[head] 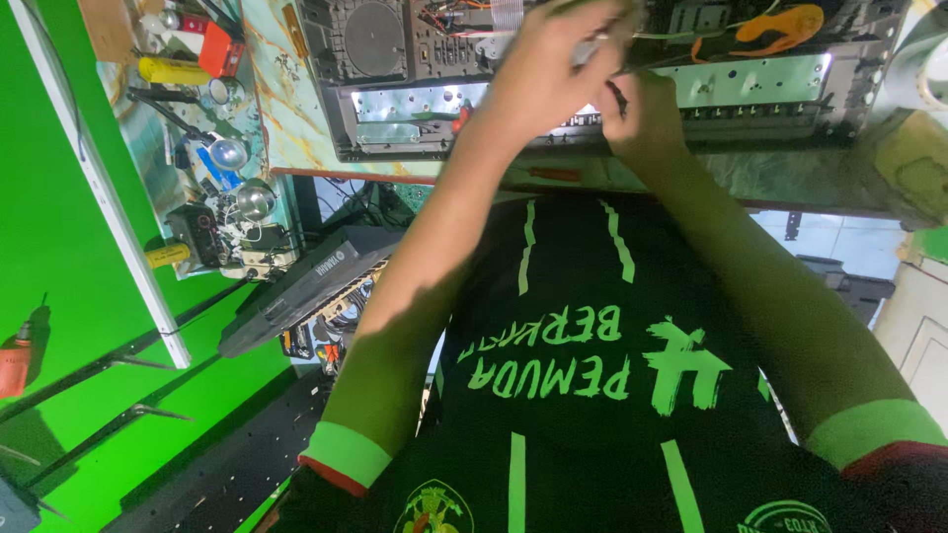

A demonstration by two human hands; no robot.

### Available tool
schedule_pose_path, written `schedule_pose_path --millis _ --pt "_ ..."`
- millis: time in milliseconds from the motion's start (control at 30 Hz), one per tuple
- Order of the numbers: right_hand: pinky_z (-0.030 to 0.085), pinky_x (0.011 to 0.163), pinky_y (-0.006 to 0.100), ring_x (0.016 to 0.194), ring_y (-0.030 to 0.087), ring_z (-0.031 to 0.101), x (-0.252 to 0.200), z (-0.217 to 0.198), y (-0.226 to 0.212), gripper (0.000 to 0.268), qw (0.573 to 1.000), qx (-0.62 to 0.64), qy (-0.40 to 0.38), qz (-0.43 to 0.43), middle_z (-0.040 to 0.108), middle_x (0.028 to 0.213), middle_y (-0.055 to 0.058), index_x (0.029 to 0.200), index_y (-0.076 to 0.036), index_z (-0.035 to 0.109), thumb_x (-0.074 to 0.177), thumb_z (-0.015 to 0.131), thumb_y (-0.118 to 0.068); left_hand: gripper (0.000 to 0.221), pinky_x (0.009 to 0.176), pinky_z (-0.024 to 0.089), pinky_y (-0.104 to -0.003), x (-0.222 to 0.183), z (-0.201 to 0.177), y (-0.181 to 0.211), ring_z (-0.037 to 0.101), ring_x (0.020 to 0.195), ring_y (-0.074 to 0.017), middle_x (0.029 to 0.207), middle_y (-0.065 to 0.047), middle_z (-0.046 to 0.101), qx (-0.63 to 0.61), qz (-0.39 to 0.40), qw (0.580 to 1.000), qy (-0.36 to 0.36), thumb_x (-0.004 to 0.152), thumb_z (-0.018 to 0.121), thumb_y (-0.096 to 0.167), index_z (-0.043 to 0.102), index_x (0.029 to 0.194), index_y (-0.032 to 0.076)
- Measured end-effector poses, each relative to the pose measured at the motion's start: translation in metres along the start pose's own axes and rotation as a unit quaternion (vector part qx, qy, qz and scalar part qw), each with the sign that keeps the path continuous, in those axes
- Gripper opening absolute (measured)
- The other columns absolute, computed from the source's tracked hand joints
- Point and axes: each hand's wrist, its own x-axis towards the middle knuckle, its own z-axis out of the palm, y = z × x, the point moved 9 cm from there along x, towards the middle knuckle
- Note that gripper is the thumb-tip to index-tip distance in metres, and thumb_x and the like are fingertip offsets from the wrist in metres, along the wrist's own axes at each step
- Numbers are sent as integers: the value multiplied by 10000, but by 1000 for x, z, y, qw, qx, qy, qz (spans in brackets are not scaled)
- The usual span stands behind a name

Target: The person works on the internal components of a musical keyboard using a screwdriver and pliers, removing parts and picking up small items from the floor.

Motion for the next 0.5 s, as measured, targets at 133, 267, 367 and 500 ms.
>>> schedule_pose_path --millis 133,267,367,500 --pt "565 777 366 826 262 722 12 -12 -31 85 996 51 31 -59 716 966 129 1152 -3 668 1123 610 -58 176 912 621 -401 -30 2 -38 724 974 -284 1052 -157 692 -7 -108 994 -28 960 640 77 689 1125 44" --pt "565 774 358 857 263 708 15 -7 -40 111 996 53 4 -72 699 990 160 1181 17 653 1123 564 -17 263 946 534 -486 -58 13 -47 660 1038 -401 1066 -191 676 100 -64 993 -10 857 686 68 702 1117 30" --pt "581 794 358 855 256 708 10 -7 -36 69 997 51 -10 -56 710 1003 169 1134 11 649 1135 595 -32 240 950 514 -501 -73 29 -59 654 1070 -399 1091 -185 675 163 -87 982 -39 879 689 117 713 1103 36" --pt "587 784 355 878 242 728 3 -14 -20 77 998 52 1 17 713 991 170 1139 23 640 1123 594 -36 248 994 510 -480 -71 42 -66 630 1111 -409 1165 -189 662 219 -74 973 -28 932 666 158 717 1144 41"
